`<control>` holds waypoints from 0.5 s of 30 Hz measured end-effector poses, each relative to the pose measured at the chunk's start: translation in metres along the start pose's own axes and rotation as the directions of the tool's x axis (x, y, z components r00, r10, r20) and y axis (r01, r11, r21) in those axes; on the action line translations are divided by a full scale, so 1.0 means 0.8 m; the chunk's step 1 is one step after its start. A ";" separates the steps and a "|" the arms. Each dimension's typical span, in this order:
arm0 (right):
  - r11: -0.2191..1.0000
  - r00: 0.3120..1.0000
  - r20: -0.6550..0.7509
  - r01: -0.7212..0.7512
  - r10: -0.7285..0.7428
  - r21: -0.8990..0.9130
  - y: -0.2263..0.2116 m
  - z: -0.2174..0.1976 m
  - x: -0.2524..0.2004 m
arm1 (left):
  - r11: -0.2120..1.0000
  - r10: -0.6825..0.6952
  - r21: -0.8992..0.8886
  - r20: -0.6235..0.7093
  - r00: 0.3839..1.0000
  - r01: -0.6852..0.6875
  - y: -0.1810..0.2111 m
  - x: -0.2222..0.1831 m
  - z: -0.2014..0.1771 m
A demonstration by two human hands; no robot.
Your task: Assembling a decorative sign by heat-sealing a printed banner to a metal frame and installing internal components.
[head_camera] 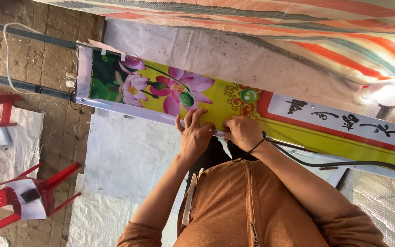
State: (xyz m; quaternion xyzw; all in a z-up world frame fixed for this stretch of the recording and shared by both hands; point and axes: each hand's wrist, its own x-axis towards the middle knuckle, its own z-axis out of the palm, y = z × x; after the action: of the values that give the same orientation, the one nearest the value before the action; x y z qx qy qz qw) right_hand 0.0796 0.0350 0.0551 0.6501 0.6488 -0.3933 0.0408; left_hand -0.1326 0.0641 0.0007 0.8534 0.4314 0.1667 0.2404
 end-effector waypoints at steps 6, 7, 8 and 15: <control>0.989 0.999 -0.003 0.035 -0.035 0.142 -0.003 -0.005 0.001 | 0.997 0.030 -0.072 0.178 0.984 -0.017 0.010 0.029 -0.027; 0.989 0.999 -0.003 0.032 -0.032 0.143 -0.002 -0.007 0.002 | 0.997 0.033 -0.074 0.180 0.983 -0.020 0.011 0.033 -0.028; 0.988 0.999 -0.001 0.042 -0.042 0.151 -0.001 -0.008 0.002 | 0.999 0.031 -0.049 0.215 0.976 -0.021 0.011 0.036 -0.028; 0.996 0.998 -0.067 0.006 0.000 0.092 -0.010 -0.019 -0.011 | 0.999 -0.049 0.034 0.333 0.942 0.040 0.025 0.051 -0.035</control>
State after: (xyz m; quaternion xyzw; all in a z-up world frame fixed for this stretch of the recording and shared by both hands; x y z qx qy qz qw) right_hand 0.0806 0.0379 0.0741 0.6632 0.6319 -0.4010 -0.0113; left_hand -0.1099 0.0946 0.0382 0.8625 0.4059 0.0087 0.3022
